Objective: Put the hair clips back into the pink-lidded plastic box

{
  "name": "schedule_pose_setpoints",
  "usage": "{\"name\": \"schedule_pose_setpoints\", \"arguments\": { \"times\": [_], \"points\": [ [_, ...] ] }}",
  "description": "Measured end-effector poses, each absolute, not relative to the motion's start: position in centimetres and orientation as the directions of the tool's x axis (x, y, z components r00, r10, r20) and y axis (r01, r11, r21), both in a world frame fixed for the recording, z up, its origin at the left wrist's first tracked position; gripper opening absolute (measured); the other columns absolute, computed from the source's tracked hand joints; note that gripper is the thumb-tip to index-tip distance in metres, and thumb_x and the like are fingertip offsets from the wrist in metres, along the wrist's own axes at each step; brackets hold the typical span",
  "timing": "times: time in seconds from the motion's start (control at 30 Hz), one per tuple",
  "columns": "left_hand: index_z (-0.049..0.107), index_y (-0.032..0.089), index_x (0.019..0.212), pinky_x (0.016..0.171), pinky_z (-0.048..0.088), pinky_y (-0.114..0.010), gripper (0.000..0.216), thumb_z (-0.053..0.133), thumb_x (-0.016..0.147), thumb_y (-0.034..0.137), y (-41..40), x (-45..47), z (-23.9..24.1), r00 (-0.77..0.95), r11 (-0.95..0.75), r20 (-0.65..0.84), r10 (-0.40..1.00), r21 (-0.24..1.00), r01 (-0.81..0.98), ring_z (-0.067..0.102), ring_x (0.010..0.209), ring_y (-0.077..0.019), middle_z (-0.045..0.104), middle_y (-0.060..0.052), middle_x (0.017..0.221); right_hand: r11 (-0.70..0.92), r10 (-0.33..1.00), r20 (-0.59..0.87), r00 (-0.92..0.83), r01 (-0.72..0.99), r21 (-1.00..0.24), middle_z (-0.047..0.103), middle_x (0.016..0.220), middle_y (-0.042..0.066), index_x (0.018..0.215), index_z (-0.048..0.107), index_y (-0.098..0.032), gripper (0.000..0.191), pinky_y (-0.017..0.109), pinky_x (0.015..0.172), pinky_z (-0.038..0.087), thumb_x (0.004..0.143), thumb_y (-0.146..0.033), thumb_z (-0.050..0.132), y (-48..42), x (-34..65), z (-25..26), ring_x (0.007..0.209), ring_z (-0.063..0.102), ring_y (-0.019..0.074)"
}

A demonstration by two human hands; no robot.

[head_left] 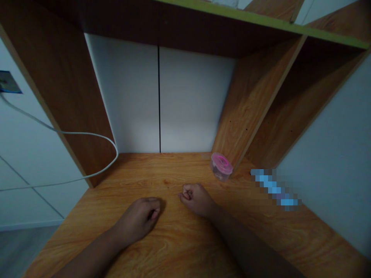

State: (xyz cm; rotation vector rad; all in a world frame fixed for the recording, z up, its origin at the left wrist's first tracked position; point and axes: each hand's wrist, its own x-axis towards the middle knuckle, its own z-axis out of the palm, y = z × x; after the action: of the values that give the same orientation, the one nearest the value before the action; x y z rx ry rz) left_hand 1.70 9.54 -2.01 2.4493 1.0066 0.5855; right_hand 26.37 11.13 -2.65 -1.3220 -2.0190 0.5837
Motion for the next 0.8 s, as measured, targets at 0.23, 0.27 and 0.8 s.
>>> {"name": "schedule_pose_setpoints", "arguments": {
  "times": [0.23,0.27,0.8],
  "points": [
    [0.036,0.020,0.064,0.059,0.031,-0.025,0.021,0.041,0.069,0.000,9.3,1.7,-1.6,0.637,-0.636,0.211,0.741,0.526,0.565,0.047,0.060,-0.0132,0.051,0.003,0.065,0.405,0.914,0.292,-0.281,0.615,-0.676,0.038,0.049,-0.009,0.055,0.039,-0.022,0.029,0.022,0.047,0.024,0.075,-0.016,0.059,10.9,26.1,-2.5,0.046,0.036,0.0087],
    [0.036,0.020,0.064,0.059,0.032,-0.025,0.021,0.042,0.069,0.001,9.3,1.7,-1.6,0.641,-0.639,0.213,0.738,0.526,0.561,0.048,0.060,-0.0132,0.051,0.003,0.065,0.406,0.914,0.300,-0.273,0.613,-0.678,0.037,0.049,-0.009,0.055,0.039,-0.022,0.030,0.022,0.047,0.024,0.076,-0.017,0.059,10.8,26.1,-2.5,0.045,0.035,0.0087],
    [0.055,0.021,0.082,0.073,0.046,-0.033,0.007,0.060,0.083,0.026,7.8,2.5,0.1,0.534,-0.629,0.341,0.774,0.513,0.584,0.059,0.080,-0.0206,0.062,-0.003,0.084,0.513,0.852,0.466,-0.239,0.559,-0.651,0.042,0.071,-0.002,0.052,0.040,-0.020,0.041,0.027,0.061,0.035,0.088,-0.028,0.057,10.0,25.5,0.1,0.068,0.048,0.0142]
  ]
}}
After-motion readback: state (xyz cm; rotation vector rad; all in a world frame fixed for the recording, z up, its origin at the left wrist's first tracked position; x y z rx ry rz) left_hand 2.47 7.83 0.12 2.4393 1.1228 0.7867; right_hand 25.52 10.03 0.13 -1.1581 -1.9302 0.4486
